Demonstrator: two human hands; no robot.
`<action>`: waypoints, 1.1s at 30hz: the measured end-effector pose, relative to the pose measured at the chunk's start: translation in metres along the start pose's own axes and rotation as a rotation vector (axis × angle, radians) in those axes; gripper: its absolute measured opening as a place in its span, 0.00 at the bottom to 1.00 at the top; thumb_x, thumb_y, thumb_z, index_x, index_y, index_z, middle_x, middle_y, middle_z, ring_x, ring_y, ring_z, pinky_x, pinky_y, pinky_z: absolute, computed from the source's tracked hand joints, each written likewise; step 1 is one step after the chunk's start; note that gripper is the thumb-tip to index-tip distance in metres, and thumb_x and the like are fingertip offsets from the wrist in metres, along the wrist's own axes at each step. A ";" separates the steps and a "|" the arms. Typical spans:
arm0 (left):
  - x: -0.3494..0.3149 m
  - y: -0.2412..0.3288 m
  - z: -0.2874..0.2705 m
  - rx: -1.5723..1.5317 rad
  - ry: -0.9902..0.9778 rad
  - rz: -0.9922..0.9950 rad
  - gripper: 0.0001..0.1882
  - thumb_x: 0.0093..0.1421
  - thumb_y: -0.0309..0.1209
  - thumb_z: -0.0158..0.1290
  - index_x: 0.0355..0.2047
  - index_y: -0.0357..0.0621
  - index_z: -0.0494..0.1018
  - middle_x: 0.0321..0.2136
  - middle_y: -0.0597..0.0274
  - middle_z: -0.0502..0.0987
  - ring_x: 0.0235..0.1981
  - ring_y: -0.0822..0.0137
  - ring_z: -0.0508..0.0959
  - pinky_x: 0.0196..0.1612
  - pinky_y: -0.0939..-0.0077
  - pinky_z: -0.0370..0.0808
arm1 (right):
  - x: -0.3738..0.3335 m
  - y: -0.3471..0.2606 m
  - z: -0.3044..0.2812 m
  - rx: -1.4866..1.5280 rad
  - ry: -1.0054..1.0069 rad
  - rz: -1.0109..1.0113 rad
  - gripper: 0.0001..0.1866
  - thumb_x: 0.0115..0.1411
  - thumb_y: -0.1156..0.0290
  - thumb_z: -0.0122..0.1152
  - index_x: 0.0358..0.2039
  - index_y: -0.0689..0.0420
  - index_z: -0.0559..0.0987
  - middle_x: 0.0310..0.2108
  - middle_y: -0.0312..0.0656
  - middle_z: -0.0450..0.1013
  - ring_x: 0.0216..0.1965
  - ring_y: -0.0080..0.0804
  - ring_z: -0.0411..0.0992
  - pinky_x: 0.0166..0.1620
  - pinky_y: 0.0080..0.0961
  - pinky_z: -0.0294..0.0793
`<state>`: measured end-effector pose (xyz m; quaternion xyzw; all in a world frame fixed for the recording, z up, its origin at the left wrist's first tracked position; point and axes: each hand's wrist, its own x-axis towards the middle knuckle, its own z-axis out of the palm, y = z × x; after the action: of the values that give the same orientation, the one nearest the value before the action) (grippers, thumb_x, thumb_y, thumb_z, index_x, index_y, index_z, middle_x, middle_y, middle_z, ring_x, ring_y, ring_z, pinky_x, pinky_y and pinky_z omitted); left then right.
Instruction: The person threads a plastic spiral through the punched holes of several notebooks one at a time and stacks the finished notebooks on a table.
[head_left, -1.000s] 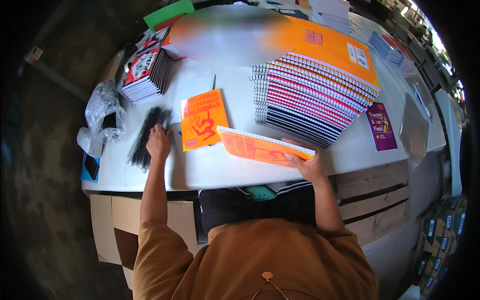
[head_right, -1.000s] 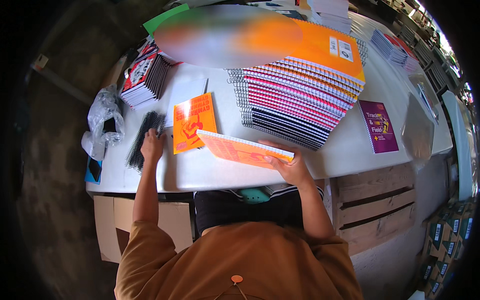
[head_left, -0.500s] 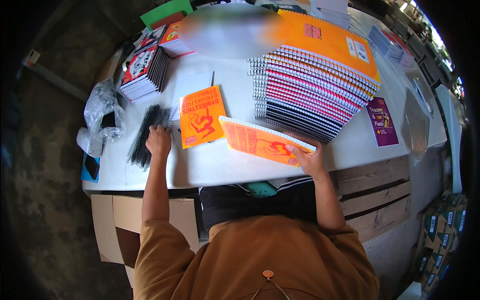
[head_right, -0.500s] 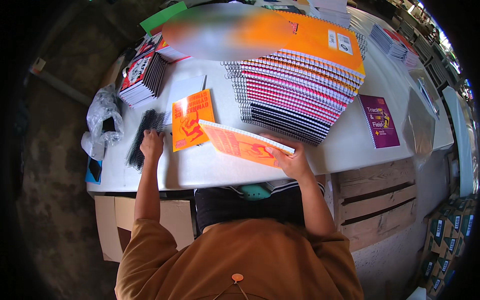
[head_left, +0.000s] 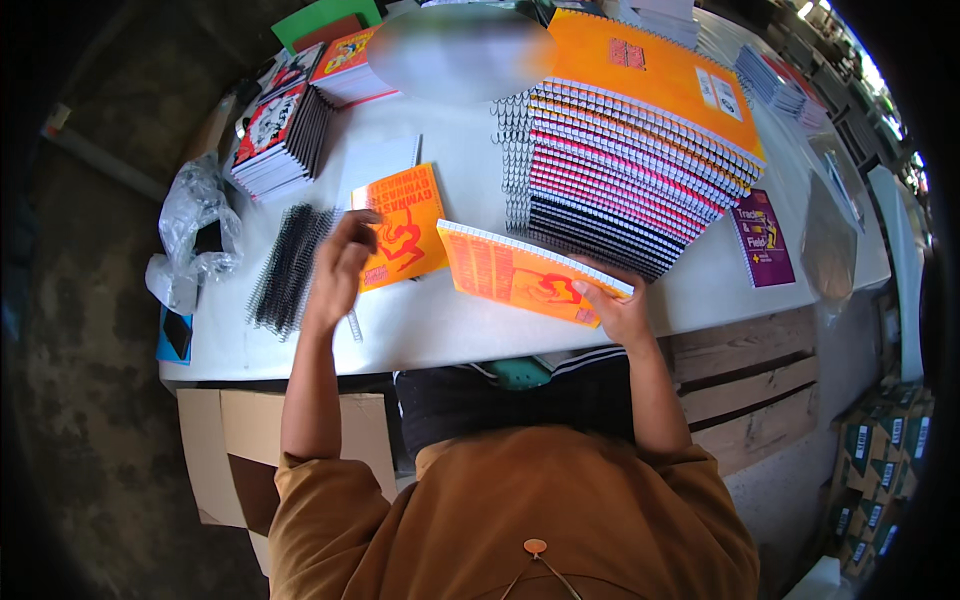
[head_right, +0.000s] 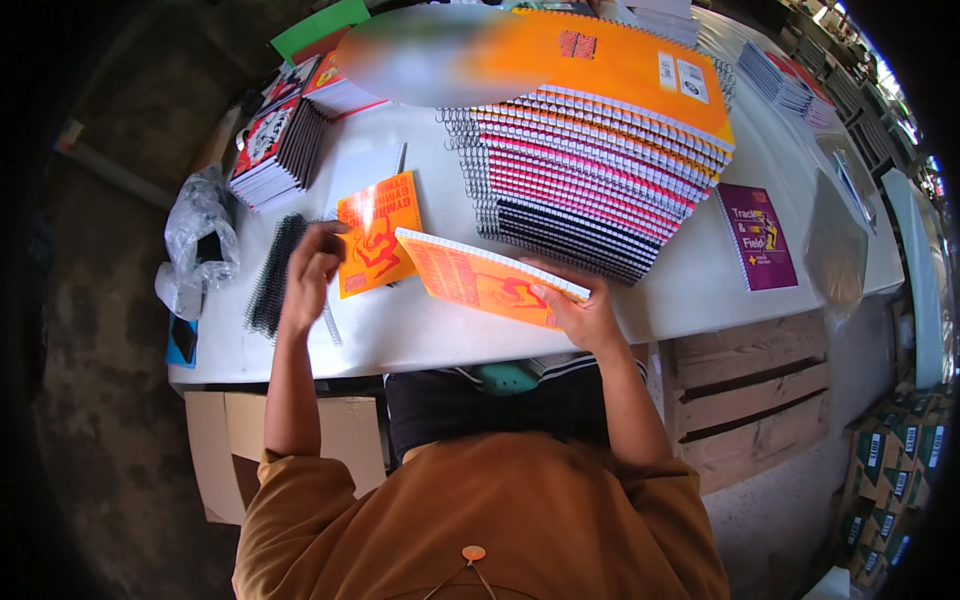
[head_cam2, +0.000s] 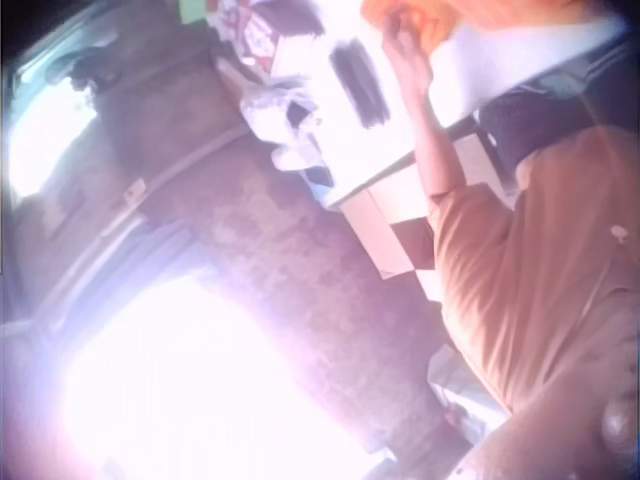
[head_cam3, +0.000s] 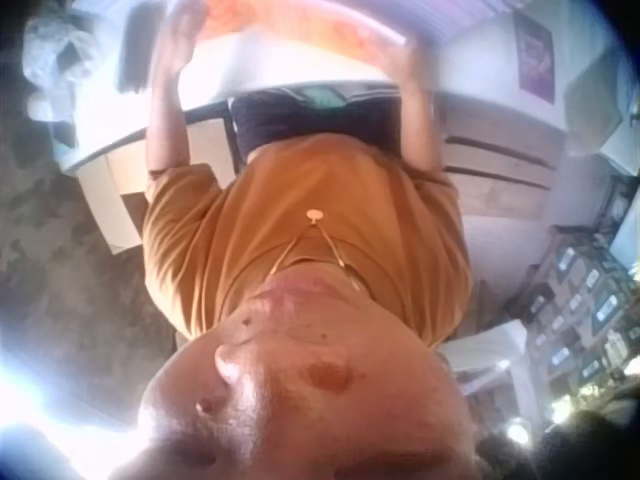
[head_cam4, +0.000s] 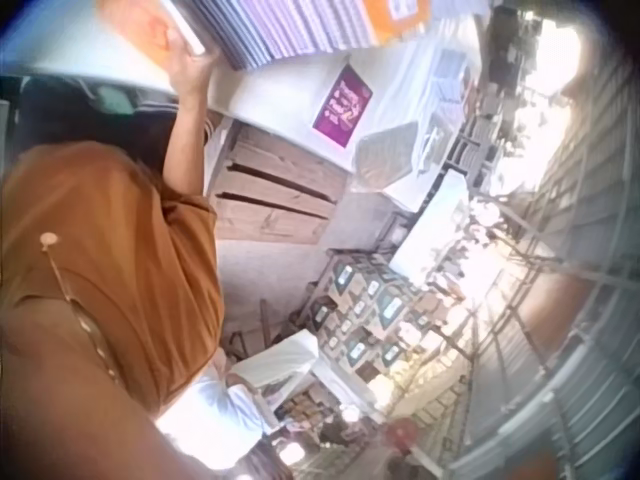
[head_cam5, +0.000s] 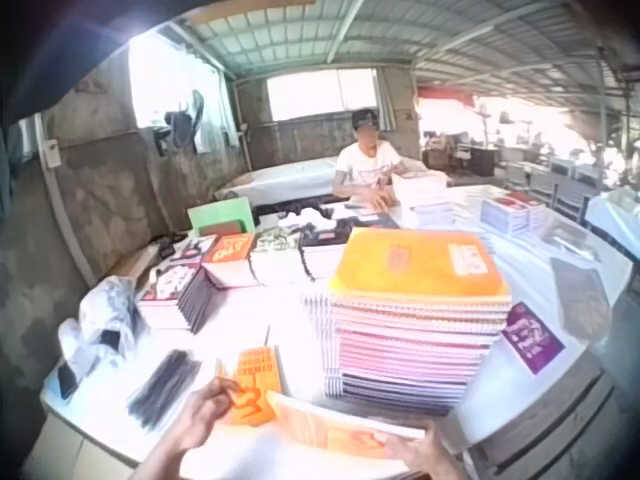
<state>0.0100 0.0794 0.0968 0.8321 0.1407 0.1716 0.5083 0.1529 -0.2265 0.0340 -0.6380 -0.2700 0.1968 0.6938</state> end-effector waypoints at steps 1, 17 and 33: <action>-0.004 0.017 0.014 -0.096 -0.052 -0.131 0.09 0.57 0.24 0.39 0.37 0.37 0.67 0.22 0.70 0.63 0.22 0.80 0.60 0.27 0.86 0.59 | 0.001 0.001 0.001 0.009 -0.007 -0.028 0.13 0.53 0.79 0.59 0.40 0.66 0.76 0.37 0.43 0.75 0.35 0.23 0.72 0.42 0.19 0.72; 0.005 0.011 0.029 0.146 -0.112 0.047 0.15 0.62 0.36 0.47 0.27 0.34 0.67 0.21 0.65 0.69 0.25 0.77 0.66 0.30 0.82 0.66 | 0.003 -0.001 0.002 -0.002 -0.036 -0.056 0.13 0.53 0.78 0.59 0.40 0.66 0.76 0.35 0.42 0.75 0.34 0.23 0.72 0.41 0.19 0.72; 0.017 0.039 0.019 0.332 -0.123 0.298 0.11 0.50 0.23 0.57 0.34 0.39 0.69 0.25 0.64 0.72 0.27 0.65 0.73 0.33 0.74 0.68 | 0.004 0.004 0.005 0.070 -0.101 -0.222 0.16 0.55 0.79 0.57 0.45 0.64 0.74 0.36 0.40 0.75 0.36 0.22 0.72 0.42 0.20 0.73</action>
<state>0.0357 0.0538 0.1259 0.9248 0.0114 0.1681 0.3412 0.1526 -0.2195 0.0304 -0.5688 -0.3664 0.1600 0.7188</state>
